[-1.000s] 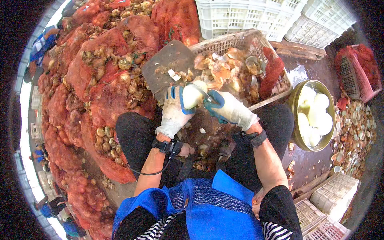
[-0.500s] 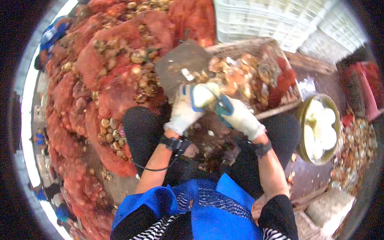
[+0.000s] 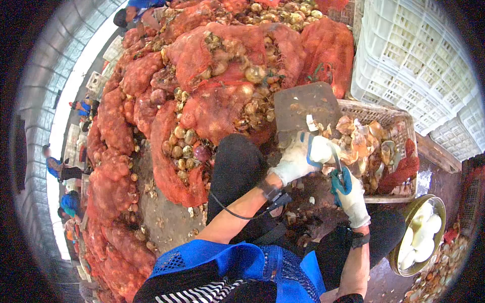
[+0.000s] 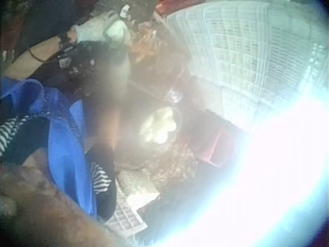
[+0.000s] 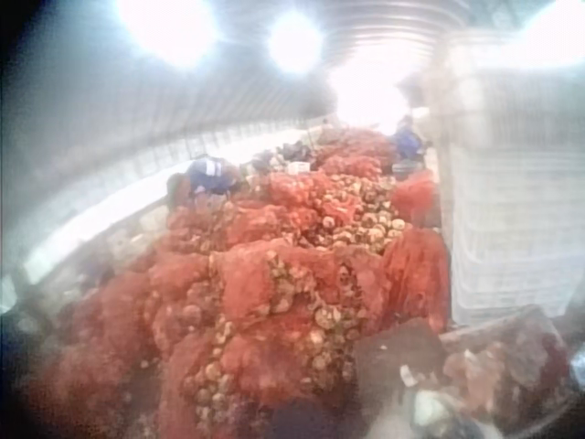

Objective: Peeling onions and placing them in a bowl in a large produce processing facility.

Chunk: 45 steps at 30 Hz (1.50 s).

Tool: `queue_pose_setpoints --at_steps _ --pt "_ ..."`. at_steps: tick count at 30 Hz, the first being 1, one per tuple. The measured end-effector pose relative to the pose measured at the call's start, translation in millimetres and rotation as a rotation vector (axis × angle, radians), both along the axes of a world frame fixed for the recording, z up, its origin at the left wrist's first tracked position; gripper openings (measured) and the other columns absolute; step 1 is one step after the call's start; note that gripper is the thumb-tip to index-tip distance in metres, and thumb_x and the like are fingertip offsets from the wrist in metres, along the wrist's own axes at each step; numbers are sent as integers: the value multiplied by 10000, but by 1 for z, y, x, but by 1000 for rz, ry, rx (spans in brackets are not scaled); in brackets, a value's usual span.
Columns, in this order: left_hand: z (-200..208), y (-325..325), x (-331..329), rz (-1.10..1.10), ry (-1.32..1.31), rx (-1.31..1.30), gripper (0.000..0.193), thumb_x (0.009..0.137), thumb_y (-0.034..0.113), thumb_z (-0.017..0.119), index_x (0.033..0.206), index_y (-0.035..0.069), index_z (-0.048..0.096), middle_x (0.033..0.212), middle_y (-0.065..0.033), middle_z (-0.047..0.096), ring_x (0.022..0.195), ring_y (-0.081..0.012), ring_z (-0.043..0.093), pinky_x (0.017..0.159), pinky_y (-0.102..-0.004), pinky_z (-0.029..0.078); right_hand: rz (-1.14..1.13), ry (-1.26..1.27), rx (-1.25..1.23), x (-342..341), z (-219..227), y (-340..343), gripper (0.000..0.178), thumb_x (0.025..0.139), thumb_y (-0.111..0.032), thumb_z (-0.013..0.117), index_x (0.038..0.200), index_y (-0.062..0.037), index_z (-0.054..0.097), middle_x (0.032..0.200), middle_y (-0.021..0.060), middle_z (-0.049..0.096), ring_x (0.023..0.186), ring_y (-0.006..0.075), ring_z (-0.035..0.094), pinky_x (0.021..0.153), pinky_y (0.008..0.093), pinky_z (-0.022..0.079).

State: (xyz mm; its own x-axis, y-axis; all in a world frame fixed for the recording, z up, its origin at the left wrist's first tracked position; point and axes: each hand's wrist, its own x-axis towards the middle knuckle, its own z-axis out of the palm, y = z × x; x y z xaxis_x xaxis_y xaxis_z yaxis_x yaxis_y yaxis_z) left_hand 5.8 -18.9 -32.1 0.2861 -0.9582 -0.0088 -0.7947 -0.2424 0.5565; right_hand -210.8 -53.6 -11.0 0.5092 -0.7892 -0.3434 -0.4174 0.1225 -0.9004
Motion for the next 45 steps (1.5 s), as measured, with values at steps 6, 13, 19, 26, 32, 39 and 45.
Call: queue_pose_setpoints --at_steps 6,13,19,26,32,39,45 --pt "-15 -10 1 -76 47 -168 610 674 284 824 1221 122 607 1118 -179 566 1097 -381 524 1012 -467 418 13 40 -165 -5 -9 3 295 919 -95 633 1203 -23 602 825 22 633 693 81 557 603 272 479" --pt "-1 -2 22 -10 30 -67 779 660 434 882 1246 23 574 1218 -205 549 1131 -382 561 971 -441 480 99 -18 -187 5 -10 8 258 891 -142 634 1111 -16 592 847 186 663 731 327 632 690 405 506" --pt "-3 -10 14 -28 178 -165 612 679 194 897 1163 17 569 1106 -150 624 1040 -322 626 920 -402 509 139 51 -157 -10 -16 15 246 898 -192 606 1085 -33 586 907 218 661 859 456 623 758 460 504" --pt "-23 -12 21 122 565 -152 680 656 80 909 1198 25 503 1168 -128 666 1075 -227 657 928 -341 544 53 -1 -346 2 -13 19 225 911 -152 620 1100 -31 602 746 115 621 611 237 604 620 375 489" --pt "-38 -16 29 105 478 -202 661 650 117 917 1178 22 532 1139 -133 679 1043 -237 671 902 -355 552 61 112 -493 16 -15 11 302 916 -220 604 1190 -93 606 851 197 665 765 394 657 674 437 500" --pt "-28 -17 24 66 262 -159 634 681 162 900 1186 16 545 1110 -137 691 1017 -255 685 880 -352 551 42 154 -582 17 -18 11 360 894 -191 639 1244 -110 611 960 194 685 898 421 651 731 469 506" --pt "-19 -16 19 52 302 -170 621 686 197 897 1170 17 550 1134 -151 676 1048 -275 668 899 -366 533 62 328 -666 19 -25 13 451 873 -146 632 1318 -109 575 1056 177 671 947 393 652 774 473 512"
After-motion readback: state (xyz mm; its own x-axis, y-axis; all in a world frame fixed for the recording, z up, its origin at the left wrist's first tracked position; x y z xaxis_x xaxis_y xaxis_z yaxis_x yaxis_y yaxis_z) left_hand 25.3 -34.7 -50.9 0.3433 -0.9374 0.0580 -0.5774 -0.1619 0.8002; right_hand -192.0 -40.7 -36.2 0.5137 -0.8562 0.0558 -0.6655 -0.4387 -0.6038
